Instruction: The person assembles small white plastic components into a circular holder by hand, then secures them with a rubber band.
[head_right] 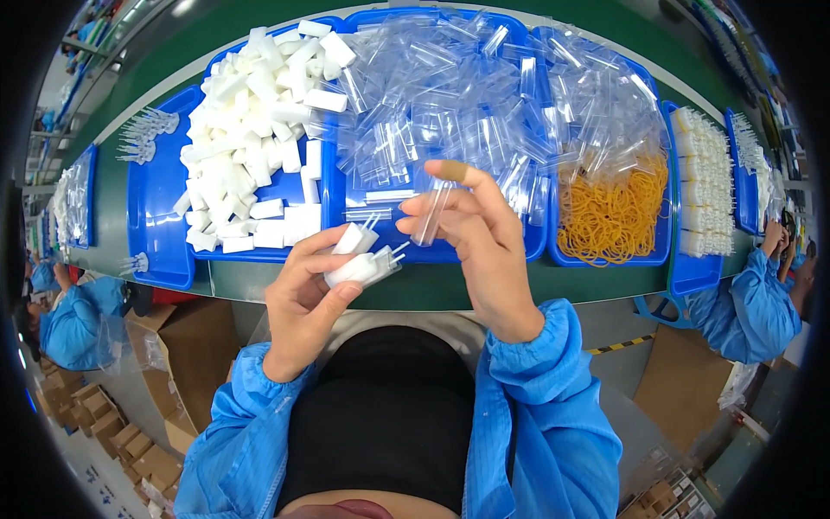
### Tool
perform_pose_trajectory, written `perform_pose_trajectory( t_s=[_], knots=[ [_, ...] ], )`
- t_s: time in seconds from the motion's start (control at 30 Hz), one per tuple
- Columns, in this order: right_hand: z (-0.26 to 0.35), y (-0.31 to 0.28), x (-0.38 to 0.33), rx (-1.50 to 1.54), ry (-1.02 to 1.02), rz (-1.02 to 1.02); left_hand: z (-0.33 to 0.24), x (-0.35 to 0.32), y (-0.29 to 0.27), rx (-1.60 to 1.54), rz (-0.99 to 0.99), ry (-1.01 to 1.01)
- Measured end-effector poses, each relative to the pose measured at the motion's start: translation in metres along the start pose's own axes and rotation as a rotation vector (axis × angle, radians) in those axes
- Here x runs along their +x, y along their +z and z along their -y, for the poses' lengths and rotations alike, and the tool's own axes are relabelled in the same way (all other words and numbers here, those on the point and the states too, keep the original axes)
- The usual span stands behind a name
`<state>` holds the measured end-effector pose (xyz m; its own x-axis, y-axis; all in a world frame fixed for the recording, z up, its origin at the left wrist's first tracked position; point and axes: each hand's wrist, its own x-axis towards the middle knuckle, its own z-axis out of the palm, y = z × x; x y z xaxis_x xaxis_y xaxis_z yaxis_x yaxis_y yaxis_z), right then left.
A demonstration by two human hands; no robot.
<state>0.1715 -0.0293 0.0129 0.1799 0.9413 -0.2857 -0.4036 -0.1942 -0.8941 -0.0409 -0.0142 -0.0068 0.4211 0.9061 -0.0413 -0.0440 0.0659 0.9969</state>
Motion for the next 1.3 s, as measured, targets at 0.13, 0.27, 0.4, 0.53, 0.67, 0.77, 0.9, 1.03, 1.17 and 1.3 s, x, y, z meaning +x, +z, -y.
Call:
perform_pose_trajectory(
  t_s=[0.13,0.27,0.4,0.53,0.67,0.77,0.9,1.03,1.17,1.3],
  knots=[
    [-0.005,-0.002,-0.004,0.264,-0.004,0.046,-0.002,0.0,0.007,-0.037,0.026,-0.023],
    [-0.004,0.0,-0.005,0.237,0.055,0.025,-0.003,0.0,0.009,-0.026,0.015,-0.009],
    [0.004,0.003,-0.006,-0.103,-0.09,-0.036,-0.003,0.0,0.007,0.001,-0.001,-0.006],
    [0.006,0.005,-0.011,-0.114,-0.26,-0.092,-0.003,0.001,0.01,-0.003,-0.012,0.008],
    [-0.013,0.009,-0.014,-0.015,-0.32,-0.004,-0.004,0.001,0.011,0.008,-0.025,0.004],
    [-0.019,0.012,-0.014,0.049,-0.281,0.042,-0.003,0.001,0.011,0.008,-0.036,0.015],
    [-0.022,0.018,-0.013,0.056,-0.235,0.1,0.002,-0.001,0.009,-0.07,-0.06,0.032],
    [-0.022,0.011,-0.014,0.042,-0.264,0.132,0.003,0.0,0.016,-0.112,-0.086,0.029],
    [-0.028,0.012,-0.009,-0.113,-0.365,0.109,0.002,-0.001,0.014,-0.13,-0.107,0.005],
    [-0.025,0.009,-0.014,-0.12,-0.299,0.08,-0.002,-0.001,0.013,-0.064,-0.084,0.013]
  ],
)
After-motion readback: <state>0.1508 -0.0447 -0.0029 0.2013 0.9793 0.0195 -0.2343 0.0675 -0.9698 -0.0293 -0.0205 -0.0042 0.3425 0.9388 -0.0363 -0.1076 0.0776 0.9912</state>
